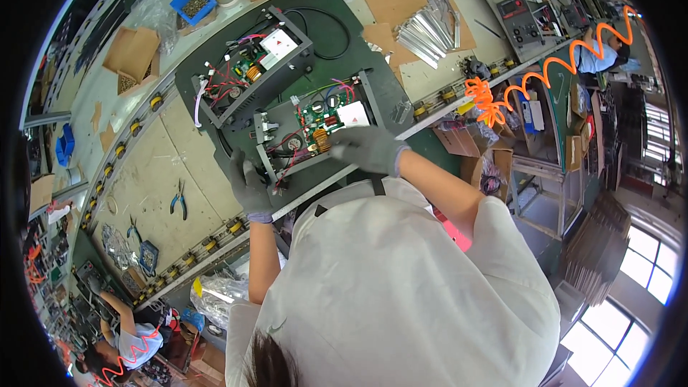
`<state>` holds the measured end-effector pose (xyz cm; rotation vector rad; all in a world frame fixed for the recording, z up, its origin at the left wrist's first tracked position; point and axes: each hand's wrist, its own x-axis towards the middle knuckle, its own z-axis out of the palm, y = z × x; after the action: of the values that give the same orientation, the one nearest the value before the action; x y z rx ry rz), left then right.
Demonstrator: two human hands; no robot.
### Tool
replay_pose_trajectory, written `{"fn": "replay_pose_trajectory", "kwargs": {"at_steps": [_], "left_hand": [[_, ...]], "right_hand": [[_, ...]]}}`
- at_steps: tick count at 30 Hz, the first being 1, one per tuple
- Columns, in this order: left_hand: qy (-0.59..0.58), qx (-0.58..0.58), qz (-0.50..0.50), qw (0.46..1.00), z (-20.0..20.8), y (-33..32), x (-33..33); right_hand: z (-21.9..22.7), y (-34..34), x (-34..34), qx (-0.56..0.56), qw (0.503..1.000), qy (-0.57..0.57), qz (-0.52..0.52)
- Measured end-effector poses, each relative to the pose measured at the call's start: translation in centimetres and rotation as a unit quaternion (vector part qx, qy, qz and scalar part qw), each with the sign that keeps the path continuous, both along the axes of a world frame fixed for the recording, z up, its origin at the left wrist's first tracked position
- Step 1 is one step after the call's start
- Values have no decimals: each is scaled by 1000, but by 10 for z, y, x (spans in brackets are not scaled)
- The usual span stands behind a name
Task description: Preparing metal components and assembling them into an electronic housing unit at a workshop bench.
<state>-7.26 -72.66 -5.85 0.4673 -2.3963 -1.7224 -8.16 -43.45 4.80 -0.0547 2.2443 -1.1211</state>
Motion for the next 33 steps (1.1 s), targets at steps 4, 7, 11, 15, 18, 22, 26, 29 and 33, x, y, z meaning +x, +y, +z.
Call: {"fn": "replay_pose_trajectory", "kwargs": {"at_steps": [4,7,11,15,18,22,26,29,33], "left_hand": [[23,-76,-63,995,35,17,-22],[35,-278,-143,949,31,19,-33],[-78,-461,-193,862,56,57,-29],[-164,-472,-196,844,40,70,-32],[-118,-430,-184,876,23,55,-30],[25,16,-68,997,-5,22,-4],[-27,169,89,981,12,31,19],[-57,116,124,984,11,39,20],[-85,74,111,987,0,35,14]], "right_hand": [[2,37,-3,170,979,45,-101],[-3,46,-14,186,976,73,-83],[-20,38,-39,204,961,185,-16],[-55,10,-66,194,932,300,63],[-74,-11,-82,222,907,324,153],[-91,-25,-100,222,878,353,236],[-91,-49,-114,201,868,332,308],[-103,-65,-122,157,872,308,347],[-114,-77,-134,172,866,253,394]]}}
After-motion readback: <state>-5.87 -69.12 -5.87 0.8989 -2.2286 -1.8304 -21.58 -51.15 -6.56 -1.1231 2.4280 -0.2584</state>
